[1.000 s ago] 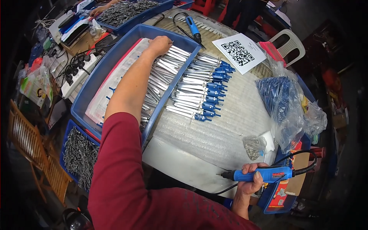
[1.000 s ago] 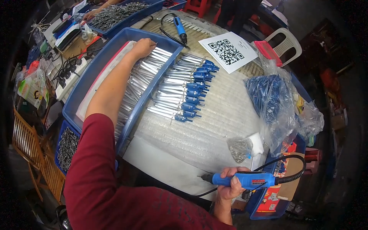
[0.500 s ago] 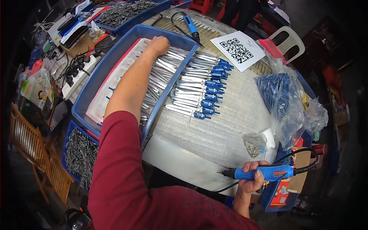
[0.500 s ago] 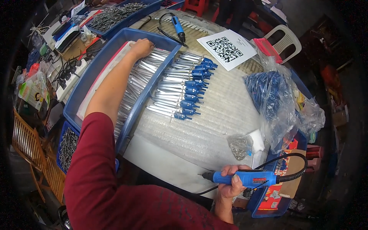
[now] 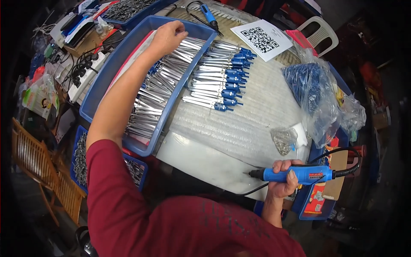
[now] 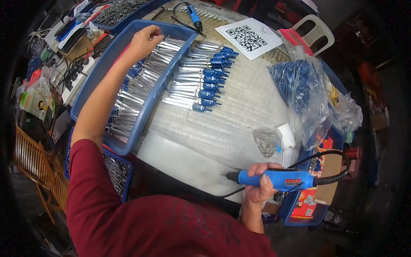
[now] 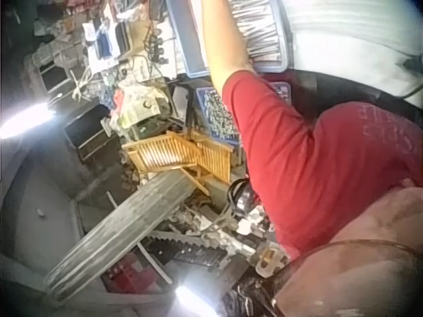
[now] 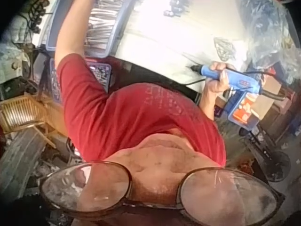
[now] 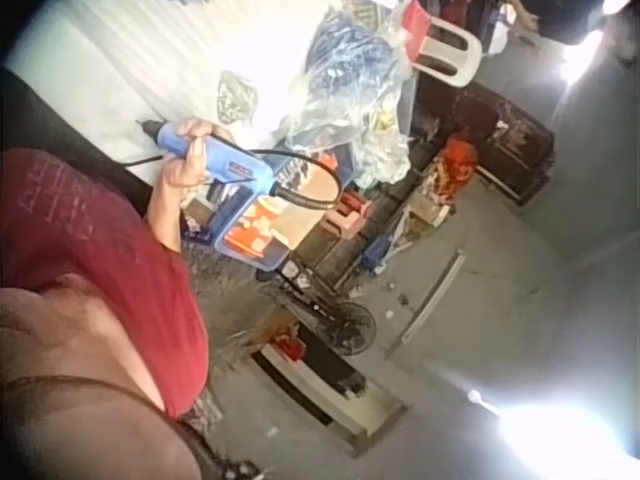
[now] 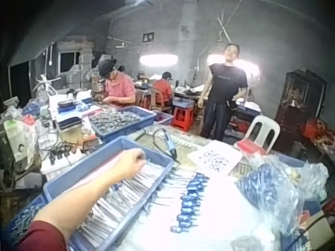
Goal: Assembling small plastic components using an electric screwdriver at a manual workstation.
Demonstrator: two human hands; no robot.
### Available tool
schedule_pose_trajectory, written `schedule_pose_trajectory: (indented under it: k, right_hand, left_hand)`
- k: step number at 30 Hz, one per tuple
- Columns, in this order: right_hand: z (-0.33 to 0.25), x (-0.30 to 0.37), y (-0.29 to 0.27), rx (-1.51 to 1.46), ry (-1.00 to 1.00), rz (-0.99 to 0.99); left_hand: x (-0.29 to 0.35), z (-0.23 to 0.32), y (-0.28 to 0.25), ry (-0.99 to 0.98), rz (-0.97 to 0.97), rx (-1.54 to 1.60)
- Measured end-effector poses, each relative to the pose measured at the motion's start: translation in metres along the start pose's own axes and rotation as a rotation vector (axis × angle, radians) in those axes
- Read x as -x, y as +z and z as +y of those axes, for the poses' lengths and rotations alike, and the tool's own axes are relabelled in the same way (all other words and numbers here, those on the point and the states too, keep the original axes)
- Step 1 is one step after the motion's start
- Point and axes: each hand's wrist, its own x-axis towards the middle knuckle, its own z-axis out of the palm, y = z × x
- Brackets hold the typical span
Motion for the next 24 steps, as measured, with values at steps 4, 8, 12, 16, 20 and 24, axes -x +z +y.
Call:
schedule_pose_trajectory:
  k: [4, 8, 12, 16, 20, 24]
  right_hand:
    - [-0.002, 0.001, 0.003, -0.014, -0.021, -0.045]
    - [-0.006, 0.005, 0.005, -0.017, -0.055, -0.06]
    - [-0.01, 0.009, 0.009, -0.004, -0.094, -0.058]
    - [-0.012, 0.011, 0.011, -0.006, -0.105, -0.039]
    - [-0.014, 0.014, 0.013, -0.001, -0.114, -0.027]
    - [-0.014, 0.015, 0.008, -0.029, -0.091, -0.009]
  left_hand:
    - [0.032, 0.057, -0.013, 0.112, -0.072, 0.182]
    - [0.057, 0.103, -0.009, 0.21, -0.259, 0.239]
    - [0.073, 0.111, 0.011, 0.34, -0.42, 0.103]
    - [0.08, 0.109, 0.033, 0.29, -0.505, -0.024]
    - [0.087, 0.108, 0.047, 0.248, -0.484, -0.117]
    - [0.087, 0.114, 0.048, 0.095, -0.496, -0.101]
